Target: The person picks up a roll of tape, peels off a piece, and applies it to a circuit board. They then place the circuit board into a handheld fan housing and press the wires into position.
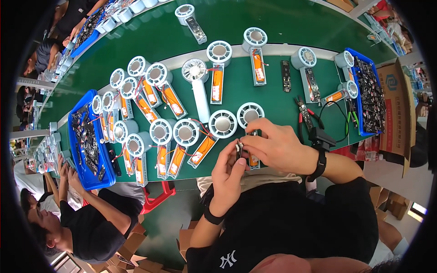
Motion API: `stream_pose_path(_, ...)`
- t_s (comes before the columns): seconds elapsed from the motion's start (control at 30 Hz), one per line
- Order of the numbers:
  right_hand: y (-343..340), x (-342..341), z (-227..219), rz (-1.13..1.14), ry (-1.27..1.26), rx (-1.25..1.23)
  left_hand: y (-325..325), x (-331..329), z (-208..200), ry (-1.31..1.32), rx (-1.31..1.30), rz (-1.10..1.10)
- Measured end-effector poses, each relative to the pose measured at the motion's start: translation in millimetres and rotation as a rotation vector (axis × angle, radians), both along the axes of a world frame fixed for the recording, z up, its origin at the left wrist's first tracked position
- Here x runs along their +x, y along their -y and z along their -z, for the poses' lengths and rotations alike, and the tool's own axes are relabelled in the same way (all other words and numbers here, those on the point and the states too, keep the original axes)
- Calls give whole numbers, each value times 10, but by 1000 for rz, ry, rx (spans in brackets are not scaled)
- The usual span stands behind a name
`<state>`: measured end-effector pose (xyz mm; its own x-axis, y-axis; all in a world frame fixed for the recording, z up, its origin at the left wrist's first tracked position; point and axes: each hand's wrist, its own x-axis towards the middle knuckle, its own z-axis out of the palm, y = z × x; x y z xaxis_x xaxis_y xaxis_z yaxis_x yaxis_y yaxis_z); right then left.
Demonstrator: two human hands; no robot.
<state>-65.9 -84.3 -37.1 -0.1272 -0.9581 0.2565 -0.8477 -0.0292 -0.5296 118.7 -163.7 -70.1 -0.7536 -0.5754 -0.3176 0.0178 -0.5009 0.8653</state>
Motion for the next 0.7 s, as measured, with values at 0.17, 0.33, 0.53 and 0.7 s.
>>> stream_pose_path(0.17, -17, -25, 62, -19, -57, -84, -22, -44, -26, 37, -15, -11)
stream_pose_path(0.33, -1, -15, 14, -71, -209, -134, 24, -29, -83, 168, -498, 11)
stream_pose_path(0.53, 5, -26, 36, -86, -184, -123, 146, -35, -344, 337, -720, 132)
stream_pose_path(0.7, 27, -20, 34, -69, -118, -110, 146, -14, -286, 330, -763, 107)
